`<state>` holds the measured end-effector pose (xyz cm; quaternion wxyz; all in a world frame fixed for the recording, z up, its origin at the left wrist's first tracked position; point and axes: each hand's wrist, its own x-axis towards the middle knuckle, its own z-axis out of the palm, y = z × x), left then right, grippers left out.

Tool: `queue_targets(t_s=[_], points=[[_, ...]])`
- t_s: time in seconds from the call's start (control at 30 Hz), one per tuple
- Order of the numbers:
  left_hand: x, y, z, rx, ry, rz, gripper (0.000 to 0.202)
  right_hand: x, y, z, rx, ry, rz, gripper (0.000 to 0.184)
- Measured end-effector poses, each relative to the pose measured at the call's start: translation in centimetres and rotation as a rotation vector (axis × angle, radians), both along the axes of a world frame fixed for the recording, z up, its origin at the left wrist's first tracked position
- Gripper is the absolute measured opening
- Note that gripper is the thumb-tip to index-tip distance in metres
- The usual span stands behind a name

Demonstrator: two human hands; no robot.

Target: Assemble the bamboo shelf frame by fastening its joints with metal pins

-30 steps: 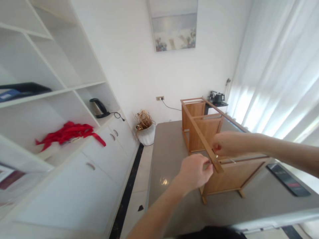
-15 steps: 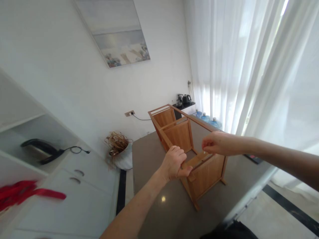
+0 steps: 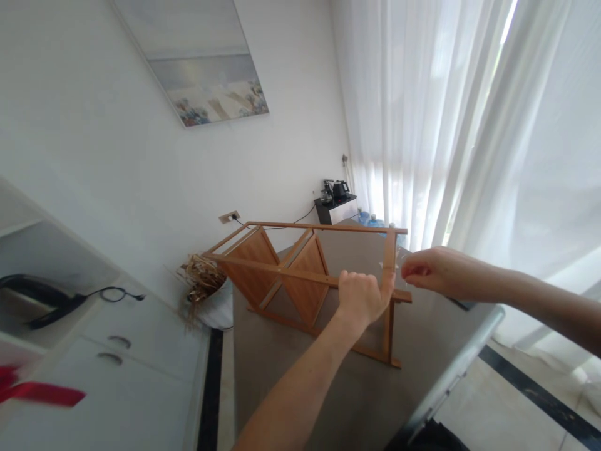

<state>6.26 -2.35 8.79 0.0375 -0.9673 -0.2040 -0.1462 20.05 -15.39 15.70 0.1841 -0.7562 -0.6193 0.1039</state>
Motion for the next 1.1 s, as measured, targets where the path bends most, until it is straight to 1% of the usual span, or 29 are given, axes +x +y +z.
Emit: queue_targets(t_s=[0.07,0.13,0.17,0.2,0.27,0.3,0.43,0.57,0.67,0.77,0.93,1.1], points=[[-0.2,0.4,0.6,-0.061,0.032,-0.112,0.061,0.5,-0.2,-0.4,-0.005,-0.009,-0.015,0.02],[-0.8,0.7,0.8,-0.073,0.044,-0.241,0.046,0.9,-0.2,-0.9,-0.01,-0.001,-0.024,0.02],[-1.0,0.9,0.9,-0.065,0.048,-0.271,0.037,1.0,-0.2,-1.2,-0.013,0.005,-0.03,0.02],[-1.1,1.0,0.8,-0.054,0.055,-0.273,0.03,1.1,-0.1,-1.4,-0.018,0.012,-0.036,0.019],[-0.8,1.0,0.5,-0.041,0.075,-0.228,0.019,1.2,-0.1,-1.8,-0.028,0.022,-0.049,0.019],[-0.5,0.8,0.3,-0.04,0.085,-0.2,0.016,1.2,-0.1,-1.9,-0.031,0.024,-0.057,0.019],[1.6,-0.3,-0.2,-0.072,0.115,-0.095,0.017,1.2,-0.2,-2.1,-0.034,0.017,-0.083,0.02],[3.5,-1.6,0.0,-0.143,0.136,-0.018,0.019,1.8,-0.3,-2.4,-0.029,0.04,-0.096,0.02],[4.5,-2.0,0.1,-0.175,0.123,-0.008,0.021,2.5,-0.3,-2.7,-0.033,0.025,-0.107,0.02],[5.0,-2.0,0.0,-0.169,0.093,-0.005,0.021,2.9,-0.4,-2.6,-0.039,0.006,-0.109,0.021],[5.2,-1.9,-0.4,-0.169,0.086,-0.007,0.021,2.8,-0.7,-2.2,-0.048,-0.021,-0.115,0.021],[5.1,-1.9,-0.2,-0.166,0.092,-0.017,0.022,2.7,-0.6,-2.1,-0.038,-0.066,-0.131,0.023]])
